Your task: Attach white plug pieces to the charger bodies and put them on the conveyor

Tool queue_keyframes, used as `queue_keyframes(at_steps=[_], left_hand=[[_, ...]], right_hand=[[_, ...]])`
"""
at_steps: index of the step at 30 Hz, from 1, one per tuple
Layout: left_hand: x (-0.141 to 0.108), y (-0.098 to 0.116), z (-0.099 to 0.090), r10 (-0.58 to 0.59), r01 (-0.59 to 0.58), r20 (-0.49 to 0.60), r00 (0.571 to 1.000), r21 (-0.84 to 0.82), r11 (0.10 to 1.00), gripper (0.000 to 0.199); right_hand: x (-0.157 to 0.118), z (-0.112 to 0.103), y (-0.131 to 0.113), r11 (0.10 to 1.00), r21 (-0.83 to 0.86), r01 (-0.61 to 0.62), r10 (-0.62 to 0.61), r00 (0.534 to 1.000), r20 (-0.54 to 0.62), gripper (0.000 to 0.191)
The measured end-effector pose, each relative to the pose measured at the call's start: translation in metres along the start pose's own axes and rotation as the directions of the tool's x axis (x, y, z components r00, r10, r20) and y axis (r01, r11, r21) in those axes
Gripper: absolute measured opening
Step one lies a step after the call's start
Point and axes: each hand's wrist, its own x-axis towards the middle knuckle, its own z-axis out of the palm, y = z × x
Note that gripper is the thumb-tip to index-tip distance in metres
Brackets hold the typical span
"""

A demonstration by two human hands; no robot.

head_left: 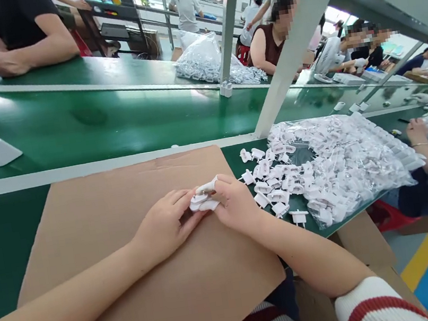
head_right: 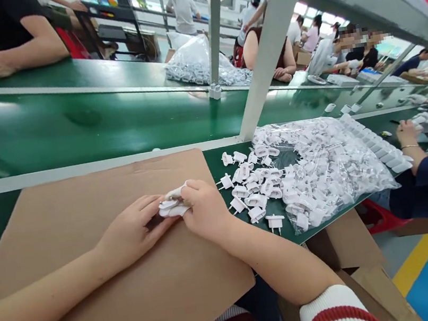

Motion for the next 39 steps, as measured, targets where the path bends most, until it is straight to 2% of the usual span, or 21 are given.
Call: queue_keyframes(at_steps=[4, 7, 9, 11, 13, 15, 17, 18, 21, 24, 27, 29, 32, 34, 35, 37, 39], left_hand=[[-0.001, -0.003, 0.005, 0.083, -0.079, -0.007, 0.997, 0.239, 0.968, 0.041], [-0.006, -0.003, 0.011, 0.129, -0.097, -0.077, 0.989, 0.327, 0.94, 0.053], [-0.009, -0.003, 0.011, 0.132, -0.099, -0.095, 0.987, 0.289, 0.952, 0.053], [-0.01, -0.003, 0.008, 0.111, -0.098, -0.06, 0.992, 0.186, 0.978, 0.042], [-0.007, -0.004, 0.0, 0.078, -0.079, 0.024, 0.997, 0.067, 0.995, 0.031], [-0.002, -0.006, -0.009, 0.06, -0.058, 0.14, 0.988, -0.019, 0.998, 0.029], [0.003, -0.009, -0.015, 0.064, -0.058, 0.219, 0.974, -0.034, 0.998, 0.029], [0.004, -0.01, -0.017, 0.076, -0.076, 0.225, 0.971, -0.007, 0.997, 0.03], [0.005, -0.011, -0.016, 0.14, -0.166, 0.143, 0.98, 0.192, 0.967, 0.034], [0.0, -0.008, -0.014, 0.244, -0.246, 0.057, 0.968, 0.409, 0.879, 0.03], [-0.006, -0.001, -0.016, 0.354, -0.301, 0.001, 0.935, 0.528, 0.794, 0.022], [-0.009, 0.002, -0.019, 0.384, -0.305, -0.025, 0.923, 0.561, 0.769, 0.016], [-0.011, 0.002, -0.018, 0.292, -0.202, -0.096, 0.952, 0.52, 0.83, 0.01], [-0.009, 0.0, -0.014, 0.157, -0.089, -0.146, 0.977, 0.392, 0.916, 0.022], [-0.008, -0.001, -0.012, 0.085, -0.043, -0.132, 0.988, 0.295, 0.954, 0.029], [-0.003, -0.003, -0.008, -0.041, 0.043, -0.02, 0.999, 0.087, 0.995, 0.037], [0.004, -0.006, -0.008, -0.159, 0.166, 0.101, 0.982, -0.063, 0.984, 0.041]], right_hand=[[0.0, 0.003, -0.002, 1.0, -0.005, -0.02, 0.02, 1.0, 0.005, 0.022], [-0.001, 0.002, -0.005, 0.997, 0.068, -0.041, 0.042, 0.999, -0.009, 0.024], [-0.002, 0.002, -0.006, 0.992, 0.114, -0.054, 0.056, 0.998, -0.014, 0.027], [-0.002, 0.001, -0.006, 0.988, 0.143, -0.061, 0.064, 0.998, -0.015, 0.031], [-0.002, -0.001, -0.005, 0.984, 0.165, -0.065, 0.068, 0.998, -0.012, 0.034], [-0.001, -0.002, -0.004, 0.979, 0.188, -0.077, 0.079, 0.997, -0.003, 0.037], [0.0, -0.003, -0.003, 0.972, 0.214, -0.094, 0.096, 0.995, 0.003, 0.038], [0.0, -0.004, -0.003, 0.968, 0.23, -0.101, 0.104, 0.995, 0.002, 0.037], [0.001, -0.004, -0.003, 0.955, 0.272, -0.117, 0.125, 0.992, -0.014, 0.031], [0.001, -0.002, -0.004, 0.957, 0.262, -0.123, 0.135, 0.991, -0.027, 0.032], [0.0, -0.001, -0.005, 0.965, 0.232, -0.12, 0.133, 0.99, -0.039, 0.03], [-0.001, -0.001, -0.006, 0.968, 0.225, -0.108, 0.119, 0.992, -0.04, 0.025], [-0.002, -0.001, -0.006, 0.974, 0.209, -0.088, 0.095, 0.995, -0.024, 0.023], [-0.002, -0.001, -0.007, 0.981, 0.171, -0.088, 0.092, 0.996, -0.017, 0.023], [-0.002, -0.002, -0.007, 0.986, 0.144, -0.087, 0.09, 0.996, -0.011, 0.023], [-0.002, -0.005, -0.008, 0.994, 0.07, -0.08, 0.08, 0.997, 0.01, 0.024], [-0.002, -0.012, -0.009, 0.996, -0.05, -0.077, 0.078, 0.997, 0.022, 0.027]])
